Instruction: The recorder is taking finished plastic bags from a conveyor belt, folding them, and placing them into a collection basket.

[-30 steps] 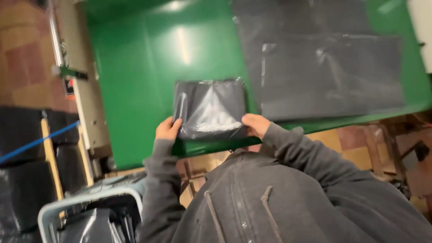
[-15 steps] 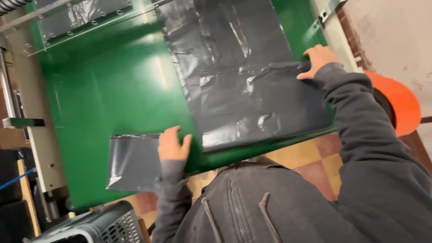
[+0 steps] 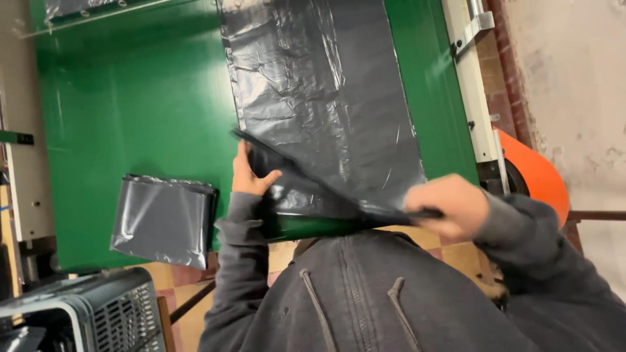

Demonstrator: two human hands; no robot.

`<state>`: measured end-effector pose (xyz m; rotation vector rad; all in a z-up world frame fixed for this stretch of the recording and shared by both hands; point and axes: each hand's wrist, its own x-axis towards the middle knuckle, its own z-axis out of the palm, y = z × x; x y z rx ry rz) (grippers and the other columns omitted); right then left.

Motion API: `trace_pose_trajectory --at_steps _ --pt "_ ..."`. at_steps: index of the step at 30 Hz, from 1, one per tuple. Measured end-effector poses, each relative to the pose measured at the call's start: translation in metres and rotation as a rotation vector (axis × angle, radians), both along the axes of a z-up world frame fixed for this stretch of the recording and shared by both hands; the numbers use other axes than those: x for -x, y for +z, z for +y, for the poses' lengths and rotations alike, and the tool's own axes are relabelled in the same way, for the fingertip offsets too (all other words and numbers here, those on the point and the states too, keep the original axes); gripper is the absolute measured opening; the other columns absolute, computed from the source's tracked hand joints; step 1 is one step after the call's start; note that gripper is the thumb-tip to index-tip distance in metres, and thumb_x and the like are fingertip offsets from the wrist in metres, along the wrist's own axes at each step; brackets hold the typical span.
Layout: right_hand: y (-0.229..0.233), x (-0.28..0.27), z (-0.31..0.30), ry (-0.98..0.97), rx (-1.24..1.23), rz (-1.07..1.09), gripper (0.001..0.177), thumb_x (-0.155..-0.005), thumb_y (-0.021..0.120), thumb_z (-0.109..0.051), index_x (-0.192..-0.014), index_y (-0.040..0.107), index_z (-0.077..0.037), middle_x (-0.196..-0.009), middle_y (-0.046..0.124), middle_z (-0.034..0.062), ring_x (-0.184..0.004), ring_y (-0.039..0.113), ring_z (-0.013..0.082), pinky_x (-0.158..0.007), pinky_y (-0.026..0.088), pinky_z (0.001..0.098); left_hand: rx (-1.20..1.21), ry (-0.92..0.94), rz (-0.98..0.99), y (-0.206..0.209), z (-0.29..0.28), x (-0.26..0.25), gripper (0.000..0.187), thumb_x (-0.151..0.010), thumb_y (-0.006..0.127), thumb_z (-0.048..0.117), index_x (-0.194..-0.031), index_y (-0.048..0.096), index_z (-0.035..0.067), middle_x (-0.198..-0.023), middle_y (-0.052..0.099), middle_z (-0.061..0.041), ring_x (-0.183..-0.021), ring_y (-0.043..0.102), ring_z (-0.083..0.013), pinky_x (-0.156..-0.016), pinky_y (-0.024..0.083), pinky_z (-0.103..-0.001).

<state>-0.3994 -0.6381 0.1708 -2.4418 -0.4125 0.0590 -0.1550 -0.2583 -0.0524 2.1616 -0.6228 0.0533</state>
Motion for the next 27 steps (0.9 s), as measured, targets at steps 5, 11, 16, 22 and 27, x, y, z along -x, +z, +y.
trace_pose_trajectory --at_steps 5,11,16,22,27 --pt "0.091 0.022 0.002 0.605 -0.559 0.038 0.029 -0.083 0.069 -0.003 -0.111 0.067 -0.003 -0.097 0.077 0.0085 -0.076 0.075 0.0286 -0.067 0.062 0.0336 0.176 -0.474 0.37 0.005 0.039 0.026 0.046 -0.079 0.069 0.005 -0.124 0.065 0.007 -0.129 0.064 -0.006 -0.134 0.047 -0.0257 -0.115 0.035 -0.039" --pt "0.14 0.006 -0.007 0.905 -0.761 0.16 0.022 -0.109 0.049 -0.004 -0.116 0.064 0.01 -0.102 0.076 0.0227 -0.075 0.074 0.0348 -0.065 0.062 0.0365 0.08 -0.597 1.117 0.08 0.066 0.079 0.02 -0.084 0.073 -0.002 -0.104 0.078 0.002 -0.097 0.081 -0.008 -0.087 0.073 -0.0153 -0.083 0.058 -0.029" --pt "0.114 -0.01 -0.04 0.452 -0.554 0.181 0.035 -0.077 0.064 -0.006 -0.111 0.074 -0.008 -0.093 0.086 0.004 -0.058 0.081 0.0165 -0.052 0.065 0.0248 0.129 -0.486 1.091 0.078 0.081 0.088 0.02 -0.082 0.071 -0.004 -0.101 0.077 0.0 -0.088 0.076 -0.004 -0.079 0.065 -0.012 -0.076 0.054 -0.027" --pt "0.071 -0.178 -0.079 -0.032 -0.242 0.122 0.03 -0.08 0.073 -0.003 -0.11 0.068 -0.004 -0.098 0.073 0.0051 -0.074 0.065 0.015 -0.069 0.052 0.0255 0.284 -0.406 1.014 0.059 0.071 -0.002 0.024 -0.097 0.058 0.012 -0.11 0.072 -0.001 -0.092 0.07 -0.006 -0.075 0.059 -0.0115 -0.068 0.052 -0.025" --pt "-0.031 -0.369 -0.12 -0.145 -0.057 -0.112 0.024 -0.09 0.076 -0.01 -0.109 0.07 0.004 -0.094 0.07 0.01 -0.077 0.059 0.0203 -0.072 0.048 0.0318 0.322 -0.021 0.753 -0.042 0.028 -0.1 0.044 -0.102 0.043 0.035 -0.121 0.058 -0.002 -0.115 0.055 -0.01 -0.1 0.048 -0.0199 -0.086 0.042 -0.031"
